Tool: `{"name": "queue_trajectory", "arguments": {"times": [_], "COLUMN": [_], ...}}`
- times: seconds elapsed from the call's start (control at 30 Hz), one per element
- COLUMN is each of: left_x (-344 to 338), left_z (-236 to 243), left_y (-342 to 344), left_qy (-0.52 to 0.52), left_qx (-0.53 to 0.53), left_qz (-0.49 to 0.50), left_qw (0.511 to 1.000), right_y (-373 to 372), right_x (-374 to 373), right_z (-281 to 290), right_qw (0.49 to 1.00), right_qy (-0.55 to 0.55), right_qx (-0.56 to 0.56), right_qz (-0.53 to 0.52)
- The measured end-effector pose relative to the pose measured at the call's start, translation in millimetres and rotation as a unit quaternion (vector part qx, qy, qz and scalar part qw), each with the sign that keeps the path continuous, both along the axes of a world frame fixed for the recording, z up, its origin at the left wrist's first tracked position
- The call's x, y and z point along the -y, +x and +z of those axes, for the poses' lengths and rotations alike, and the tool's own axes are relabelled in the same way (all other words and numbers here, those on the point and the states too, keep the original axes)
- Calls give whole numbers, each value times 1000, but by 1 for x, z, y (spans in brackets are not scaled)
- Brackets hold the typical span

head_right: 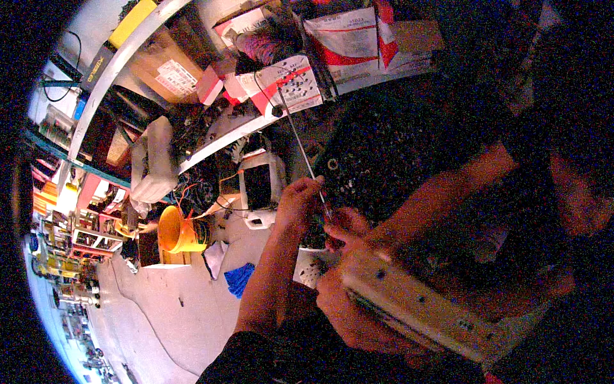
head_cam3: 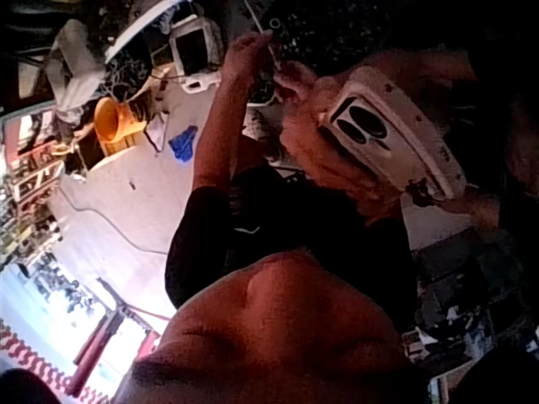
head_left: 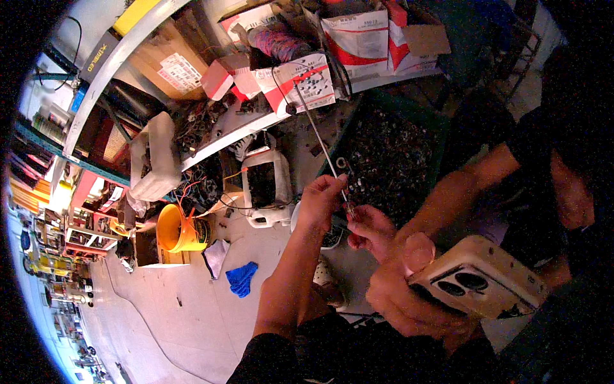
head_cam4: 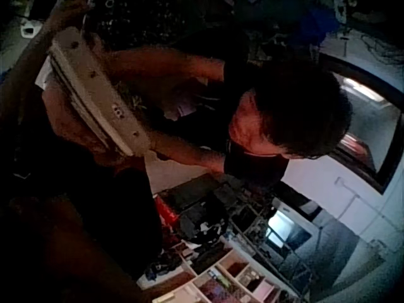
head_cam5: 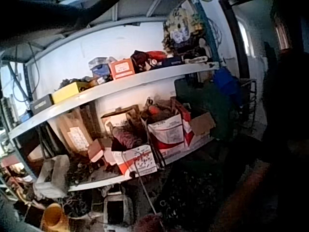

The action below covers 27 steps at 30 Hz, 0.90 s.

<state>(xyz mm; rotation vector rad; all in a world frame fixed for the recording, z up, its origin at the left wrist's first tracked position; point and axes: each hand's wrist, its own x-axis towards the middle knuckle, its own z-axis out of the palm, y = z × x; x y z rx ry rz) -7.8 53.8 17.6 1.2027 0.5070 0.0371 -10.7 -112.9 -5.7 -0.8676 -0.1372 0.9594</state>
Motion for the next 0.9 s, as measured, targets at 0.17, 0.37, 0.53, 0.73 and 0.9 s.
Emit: {"name": "queue_trajectory", "arguments": {"times": [0.17, 0.37, 0.53, 0.73, 0.9], "left_x": [-3, -4, -5, -6, -1], "left_z": [-1, 14, 10, -2, -2], "left_y": [0, -2, -1, 2, 4], "left_qy": [-17, -112, -89, -49, -39], "left_qx": [4, 21, 32, 41, 16], "left_qz": [-29, -74, -74, -64, -14], "left_qw": [999, 991, 993, 996, 999], "right_y": [0, 0, -3, -5, -10], "right_x": [-1, 5, 3, 0, -1], "right_z": [-5, -11, -8, 3, 6], "right_qw": [999, 998, 994, 997, 997], "right_qy": [-38, 12, 44, -45, -43], "right_qx": [-18, -62, -89, -1, 13], "right_qz": [-13, -22, -49, -55, -63]}}
